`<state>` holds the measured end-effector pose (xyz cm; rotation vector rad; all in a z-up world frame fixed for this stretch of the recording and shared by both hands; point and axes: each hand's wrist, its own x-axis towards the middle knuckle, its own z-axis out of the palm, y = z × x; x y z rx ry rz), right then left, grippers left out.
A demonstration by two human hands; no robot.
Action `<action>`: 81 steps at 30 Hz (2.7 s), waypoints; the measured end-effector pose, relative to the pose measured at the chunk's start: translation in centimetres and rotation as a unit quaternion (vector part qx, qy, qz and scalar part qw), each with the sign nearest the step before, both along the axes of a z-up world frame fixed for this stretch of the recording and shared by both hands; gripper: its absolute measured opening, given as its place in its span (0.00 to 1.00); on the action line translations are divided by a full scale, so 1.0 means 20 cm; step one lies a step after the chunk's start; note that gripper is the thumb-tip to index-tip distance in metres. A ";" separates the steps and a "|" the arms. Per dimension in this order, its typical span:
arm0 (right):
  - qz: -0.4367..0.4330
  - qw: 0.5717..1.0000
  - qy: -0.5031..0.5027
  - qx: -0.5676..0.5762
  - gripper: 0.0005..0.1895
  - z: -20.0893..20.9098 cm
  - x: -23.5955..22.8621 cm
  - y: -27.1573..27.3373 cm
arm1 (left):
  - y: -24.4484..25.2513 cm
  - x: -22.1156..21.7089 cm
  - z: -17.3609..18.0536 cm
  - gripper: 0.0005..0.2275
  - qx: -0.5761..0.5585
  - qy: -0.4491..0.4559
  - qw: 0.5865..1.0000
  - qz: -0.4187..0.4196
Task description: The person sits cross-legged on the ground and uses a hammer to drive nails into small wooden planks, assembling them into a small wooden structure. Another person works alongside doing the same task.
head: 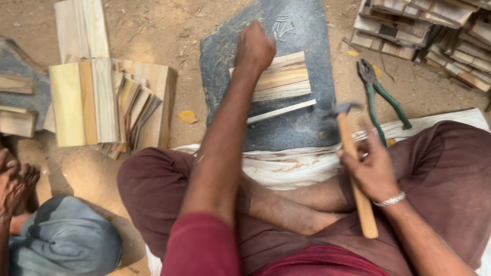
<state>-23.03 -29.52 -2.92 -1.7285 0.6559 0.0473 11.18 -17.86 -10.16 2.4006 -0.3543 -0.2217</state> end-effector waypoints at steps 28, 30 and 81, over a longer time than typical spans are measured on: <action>0.091 0.991 -0.096 -0.036 0.18 0.09 -0.02 0.18 | 0.47 -0.79 0.00 0.02 -0.176 -0.015 0.979 -0.101; 0.102 0.989 -0.073 -0.081 0.18 0.08 -0.02 0.18 | 0.47 -0.80 0.00 0.03 -0.174 -0.018 0.979 -0.107; 0.143 0.896 -0.171 -0.384 0.13 0.07 0.00 0.15 | 0.44 -0.79 0.02 0.18 -0.143 -0.014 0.986 -0.086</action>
